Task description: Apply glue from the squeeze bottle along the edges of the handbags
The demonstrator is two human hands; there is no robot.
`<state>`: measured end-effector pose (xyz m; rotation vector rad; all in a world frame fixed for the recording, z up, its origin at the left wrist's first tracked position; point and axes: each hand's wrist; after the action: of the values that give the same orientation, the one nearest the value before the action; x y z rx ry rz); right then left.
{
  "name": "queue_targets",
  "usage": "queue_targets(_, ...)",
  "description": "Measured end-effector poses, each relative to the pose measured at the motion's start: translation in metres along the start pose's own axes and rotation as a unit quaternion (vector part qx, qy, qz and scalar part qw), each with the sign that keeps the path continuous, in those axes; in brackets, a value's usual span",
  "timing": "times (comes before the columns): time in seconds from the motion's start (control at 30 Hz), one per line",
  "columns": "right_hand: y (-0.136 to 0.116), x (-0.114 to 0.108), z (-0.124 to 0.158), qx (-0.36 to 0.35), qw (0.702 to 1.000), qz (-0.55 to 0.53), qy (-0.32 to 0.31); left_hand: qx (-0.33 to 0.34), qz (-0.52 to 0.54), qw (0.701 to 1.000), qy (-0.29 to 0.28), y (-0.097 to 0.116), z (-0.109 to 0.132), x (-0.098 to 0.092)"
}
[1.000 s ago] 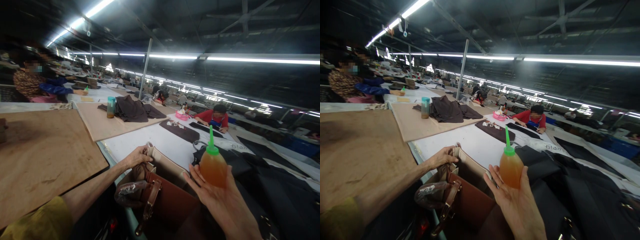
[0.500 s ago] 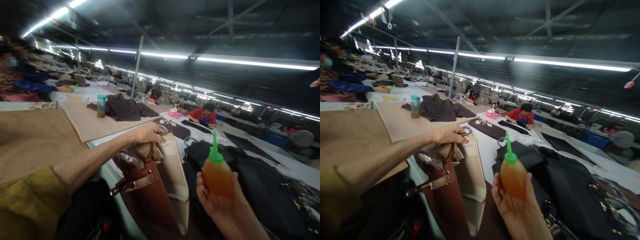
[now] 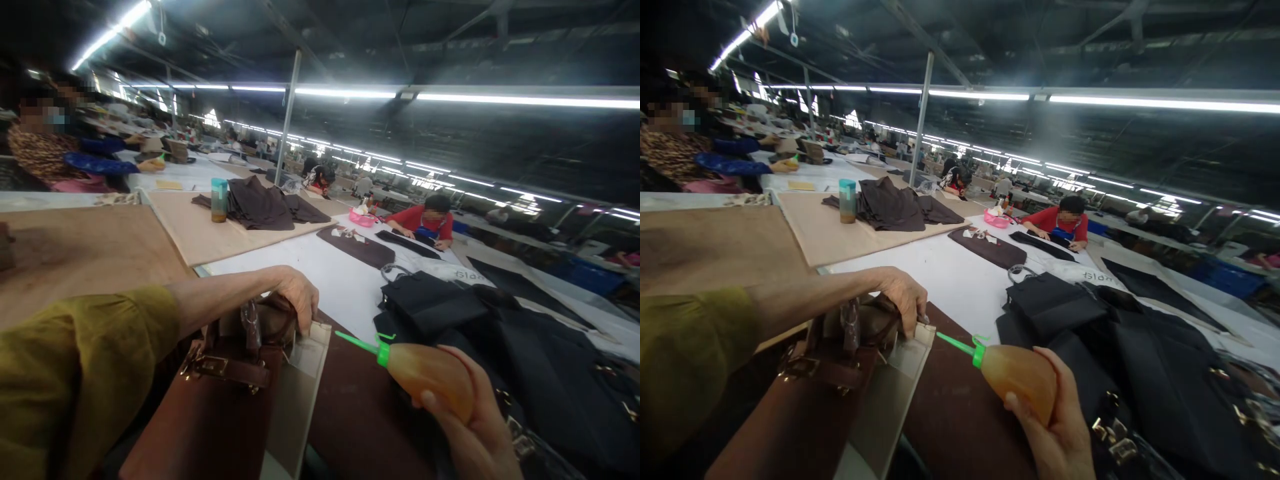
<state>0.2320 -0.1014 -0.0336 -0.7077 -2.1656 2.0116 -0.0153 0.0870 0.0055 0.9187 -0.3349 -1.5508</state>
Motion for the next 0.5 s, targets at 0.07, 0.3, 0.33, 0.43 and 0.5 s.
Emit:
queue_targets(0.07,-0.007,0.007,0.003,-0.026,0.998,0.040,0.028,0.001,0.009,1.000,-0.017,-0.003,-0.002,0.001)
queue_targets(0.3,-0.021,0.025,0.012,-0.012,0.999,0.039,0.015,-0.006,0.008,0.998,-0.058,-0.011,-0.005,-0.001)
queue_targets(0.33,-0.021,0.027,0.013,-0.009,0.999,0.039,0.012,-0.007,0.009,0.998,-0.060,-0.011,-0.004,-0.001)
queue_targets(0.43,-0.020,0.032,0.013,-0.010,1.000,0.028,0.004,-0.008,0.004,0.998,-0.062,-0.010,-0.003,0.000)
queue_targets(0.5,-0.019,0.034,0.013,-0.011,1.000,0.022,-0.001,-0.012,0.003,0.998,-0.062,-0.009,-0.003,0.000)
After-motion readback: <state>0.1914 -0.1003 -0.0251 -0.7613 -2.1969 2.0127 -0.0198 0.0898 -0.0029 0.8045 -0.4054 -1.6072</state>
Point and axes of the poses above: each hand's wrist, its own z-axis away from the middle knuckle, its own x-axis out of the palm, y = z × x, and after that the axes turned 3 degrees about x, right-handed
